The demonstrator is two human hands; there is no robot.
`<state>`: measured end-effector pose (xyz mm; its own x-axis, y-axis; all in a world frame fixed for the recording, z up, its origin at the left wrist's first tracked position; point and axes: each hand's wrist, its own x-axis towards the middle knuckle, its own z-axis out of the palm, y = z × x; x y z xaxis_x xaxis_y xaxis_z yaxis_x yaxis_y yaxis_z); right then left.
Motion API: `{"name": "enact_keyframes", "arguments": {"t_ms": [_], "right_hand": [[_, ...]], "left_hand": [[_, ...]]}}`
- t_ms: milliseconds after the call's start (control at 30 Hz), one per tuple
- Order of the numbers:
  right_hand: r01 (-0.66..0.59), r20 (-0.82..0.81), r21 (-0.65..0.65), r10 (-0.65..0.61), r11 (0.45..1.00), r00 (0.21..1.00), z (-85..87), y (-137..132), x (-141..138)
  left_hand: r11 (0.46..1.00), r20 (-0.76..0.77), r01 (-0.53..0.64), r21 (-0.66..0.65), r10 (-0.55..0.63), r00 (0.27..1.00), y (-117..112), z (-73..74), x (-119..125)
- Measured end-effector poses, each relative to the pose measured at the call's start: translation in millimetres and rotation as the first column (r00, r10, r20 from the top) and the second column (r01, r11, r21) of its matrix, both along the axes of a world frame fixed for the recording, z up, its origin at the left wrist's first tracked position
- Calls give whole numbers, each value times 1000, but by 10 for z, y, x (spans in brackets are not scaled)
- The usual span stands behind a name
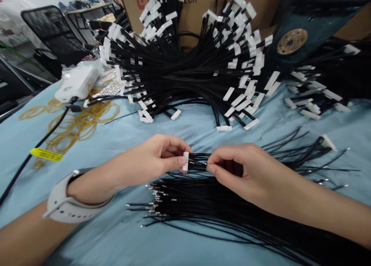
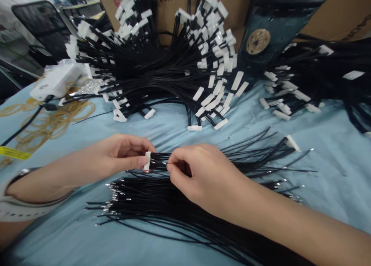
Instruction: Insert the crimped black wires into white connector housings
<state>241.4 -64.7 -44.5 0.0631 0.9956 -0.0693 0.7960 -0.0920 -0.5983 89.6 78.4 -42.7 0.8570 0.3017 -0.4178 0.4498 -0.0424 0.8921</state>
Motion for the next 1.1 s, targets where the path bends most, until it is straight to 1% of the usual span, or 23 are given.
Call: {"name": "enact_keyframes", "arguments": {"t_ms": [133, 400, 533, 633, 800, 1000, 1100], "right_hand": [[-17, -2, -11, 17, 1000, 1000, -8, 17, -8], [-21, -11, -23, 21, 1000, 1000, -19, 20, 0], [-14, -5, -40, 13, 999, 1000, -5, 4, 7], [9, -17, -39, -10, 999, 1000, -26, 10, 5], [26, -60, -10, -27, 1000, 998, -72, 14, -4], [21, -47, 51, -19, 998, 999, -64, 30, -28], [17, -38, 69, -15, 998, 999, -65, 31, -35]], "left_hand": [[1000, -3, -29, 8, 29, 1000, -14, 6, -6], [999, -26, -25, -20, 25, 999, -16, 36, 8], [999, -44, -25, -30, 23, 999, -23, 46, 17], [998, -53, -42, -44, 40, 998, -27, 46, 24], [999, -52, -23, -30, 22, 998, -24, 39, 33], [1000, -34, -9, -7, 9, 999, -24, 34, 24], [999, -43, -30, 15, 31, 999, -38, 42, 22]]}}
